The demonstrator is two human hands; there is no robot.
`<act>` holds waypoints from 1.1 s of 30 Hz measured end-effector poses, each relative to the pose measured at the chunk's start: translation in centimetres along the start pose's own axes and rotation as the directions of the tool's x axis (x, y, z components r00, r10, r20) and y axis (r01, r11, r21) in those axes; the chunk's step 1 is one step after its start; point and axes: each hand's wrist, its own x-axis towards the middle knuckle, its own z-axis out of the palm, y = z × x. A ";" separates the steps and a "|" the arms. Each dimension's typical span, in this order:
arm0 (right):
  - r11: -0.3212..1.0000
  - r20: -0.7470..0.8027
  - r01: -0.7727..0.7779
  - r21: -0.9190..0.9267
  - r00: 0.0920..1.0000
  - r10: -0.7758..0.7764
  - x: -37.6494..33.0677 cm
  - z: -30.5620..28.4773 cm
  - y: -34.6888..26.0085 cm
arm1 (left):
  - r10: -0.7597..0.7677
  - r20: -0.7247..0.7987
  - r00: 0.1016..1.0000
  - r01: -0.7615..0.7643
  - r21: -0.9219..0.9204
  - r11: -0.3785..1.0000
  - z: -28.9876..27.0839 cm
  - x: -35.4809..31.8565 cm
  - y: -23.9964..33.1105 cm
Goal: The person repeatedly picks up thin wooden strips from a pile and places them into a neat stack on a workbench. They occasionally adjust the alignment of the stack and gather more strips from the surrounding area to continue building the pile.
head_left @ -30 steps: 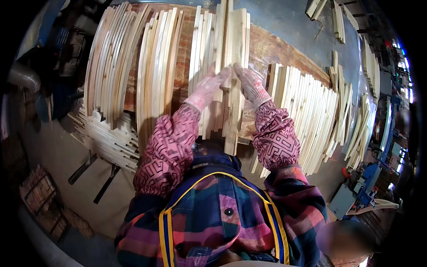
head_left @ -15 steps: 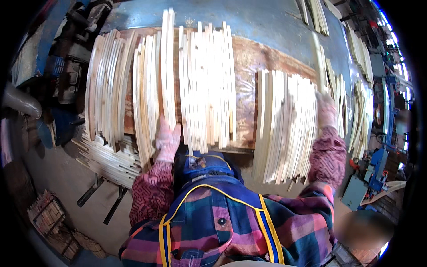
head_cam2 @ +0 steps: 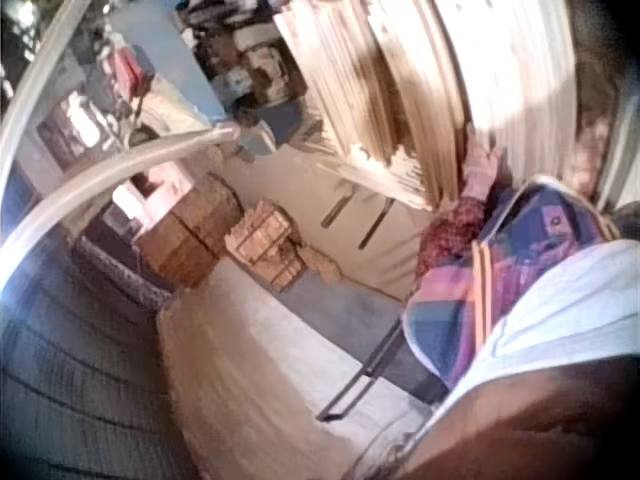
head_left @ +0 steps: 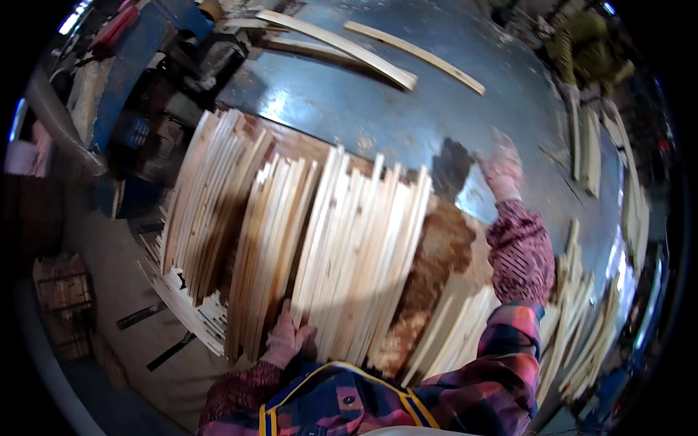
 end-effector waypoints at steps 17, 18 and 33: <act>0.972 0.378 0.155 0.175 0.902 -0.211 15.6 2.5 -8.4 | -0.017 -0.281 0.960 0.050 0.112 0.992 0.2 7.7 8.0; 0.982 0.429 0.098 0.163 0.889 -0.160 14.7 2.2 -5.8 | 0.052 -0.257 0.965 -0.021 0.123 0.992 -0.3 8.7 8.0; -0.185 0.676 -0.723 0.666 0.689 -0.262 -28.6 -7.5 -7.3 | 0.399 0.377 0.836 -0.096 -0.614 0.783 1.5 15.3 21.2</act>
